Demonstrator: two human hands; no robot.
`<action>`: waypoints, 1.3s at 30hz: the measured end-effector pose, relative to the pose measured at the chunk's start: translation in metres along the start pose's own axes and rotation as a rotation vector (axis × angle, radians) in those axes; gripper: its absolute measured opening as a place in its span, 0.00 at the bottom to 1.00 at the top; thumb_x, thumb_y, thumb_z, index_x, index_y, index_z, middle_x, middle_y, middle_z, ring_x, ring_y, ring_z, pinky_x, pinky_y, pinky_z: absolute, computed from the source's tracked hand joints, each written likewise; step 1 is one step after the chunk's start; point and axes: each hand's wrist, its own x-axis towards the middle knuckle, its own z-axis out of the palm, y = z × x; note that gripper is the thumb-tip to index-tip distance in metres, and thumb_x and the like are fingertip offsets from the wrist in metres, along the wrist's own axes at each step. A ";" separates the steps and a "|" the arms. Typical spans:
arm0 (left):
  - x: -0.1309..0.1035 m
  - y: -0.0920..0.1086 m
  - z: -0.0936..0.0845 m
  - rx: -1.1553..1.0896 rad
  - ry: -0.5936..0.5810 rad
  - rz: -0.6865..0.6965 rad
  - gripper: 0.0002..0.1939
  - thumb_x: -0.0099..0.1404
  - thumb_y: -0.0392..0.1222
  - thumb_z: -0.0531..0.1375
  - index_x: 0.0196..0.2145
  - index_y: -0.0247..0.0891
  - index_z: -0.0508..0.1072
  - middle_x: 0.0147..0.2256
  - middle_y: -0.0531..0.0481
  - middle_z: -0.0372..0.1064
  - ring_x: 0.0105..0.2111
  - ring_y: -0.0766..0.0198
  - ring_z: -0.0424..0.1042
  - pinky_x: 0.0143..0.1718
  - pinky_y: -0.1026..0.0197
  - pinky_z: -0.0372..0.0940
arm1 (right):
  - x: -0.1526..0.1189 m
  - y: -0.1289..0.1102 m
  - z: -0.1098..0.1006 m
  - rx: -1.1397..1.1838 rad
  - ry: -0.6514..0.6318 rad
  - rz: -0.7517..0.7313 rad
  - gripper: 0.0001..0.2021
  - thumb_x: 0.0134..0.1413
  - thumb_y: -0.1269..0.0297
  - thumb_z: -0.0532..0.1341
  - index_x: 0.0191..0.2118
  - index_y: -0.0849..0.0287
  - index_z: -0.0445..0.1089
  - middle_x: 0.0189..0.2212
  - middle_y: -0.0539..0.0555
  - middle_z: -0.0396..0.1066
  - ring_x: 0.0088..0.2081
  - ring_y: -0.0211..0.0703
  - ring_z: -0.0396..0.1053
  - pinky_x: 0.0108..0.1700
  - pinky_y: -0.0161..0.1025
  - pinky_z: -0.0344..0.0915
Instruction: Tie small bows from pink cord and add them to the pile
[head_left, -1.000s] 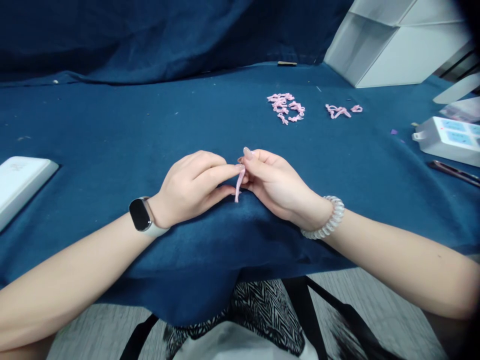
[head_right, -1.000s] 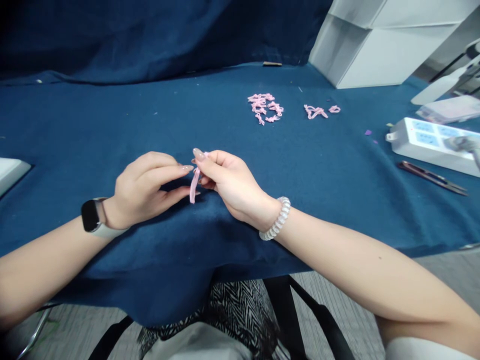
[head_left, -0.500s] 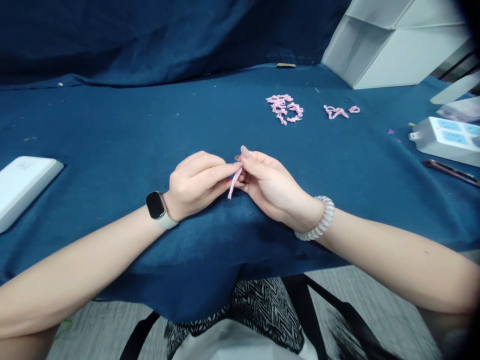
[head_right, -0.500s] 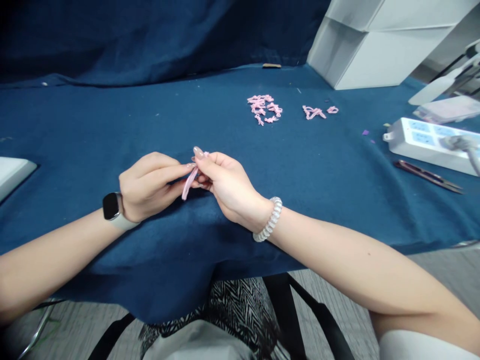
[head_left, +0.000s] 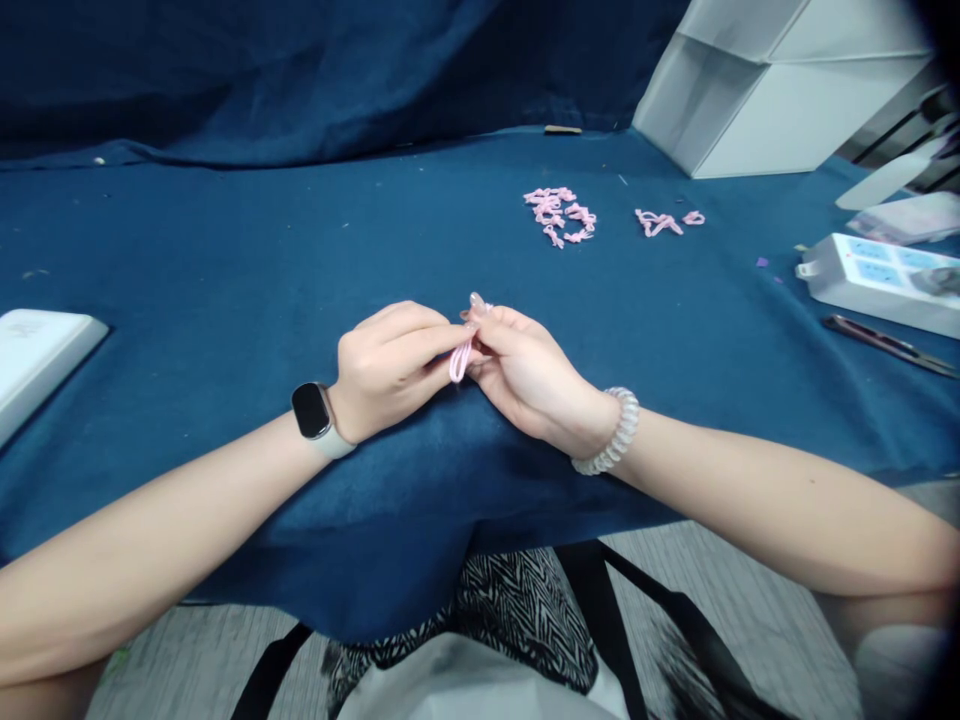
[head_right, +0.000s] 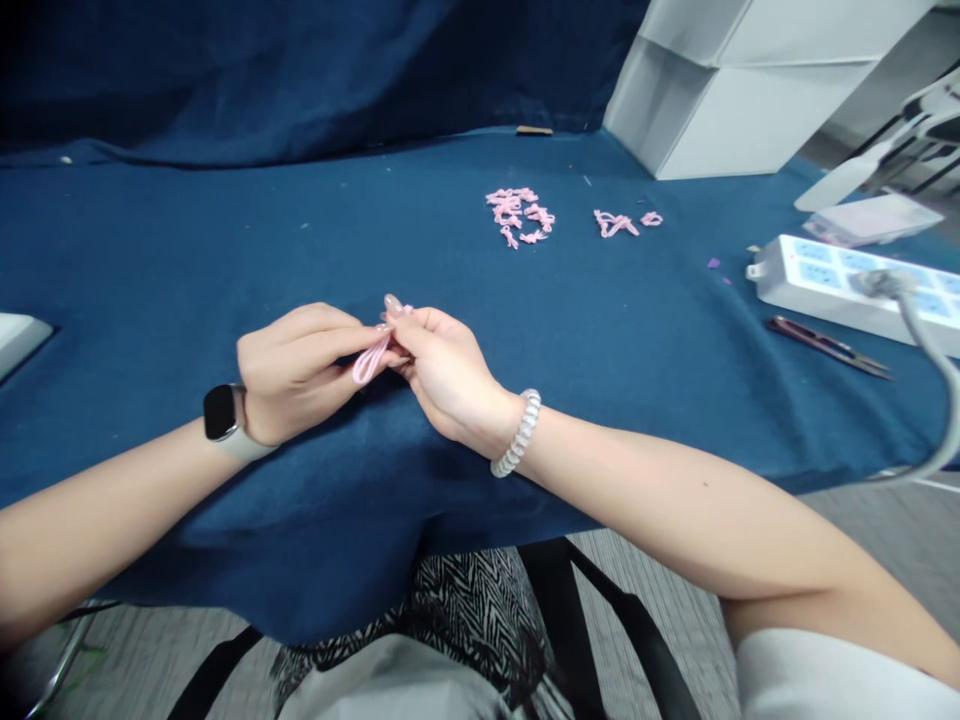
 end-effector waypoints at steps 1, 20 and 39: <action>0.000 0.001 0.000 0.006 0.005 -0.061 0.04 0.62 0.44 0.65 0.33 0.44 0.79 0.31 0.49 0.76 0.30 0.63 0.73 0.34 0.59 0.69 | 0.000 0.000 0.000 0.011 -0.003 0.000 0.17 0.62 0.71 0.59 0.21 0.62 0.63 0.16 0.46 0.62 0.20 0.28 0.57 0.28 0.30 0.57; 0.003 0.011 0.004 -0.141 0.095 -0.369 0.04 0.62 0.43 0.65 0.32 0.43 0.79 0.32 0.52 0.78 0.32 0.62 0.75 0.36 0.57 0.70 | 0.000 0.004 0.000 0.083 0.017 -0.044 0.14 0.58 0.70 0.63 0.23 0.60 0.63 0.24 0.48 0.68 0.30 0.30 0.66 0.42 0.31 0.65; 0.003 0.014 0.003 -0.355 0.084 -0.622 0.08 0.59 0.44 0.67 0.36 0.39 0.80 0.35 0.50 0.79 0.35 0.62 0.77 0.39 0.61 0.73 | 0.000 0.005 -0.002 0.028 0.022 -0.107 0.12 0.55 0.67 0.66 0.24 0.60 0.67 0.24 0.48 0.67 0.30 0.31 0.65 0.42 0.33 0.65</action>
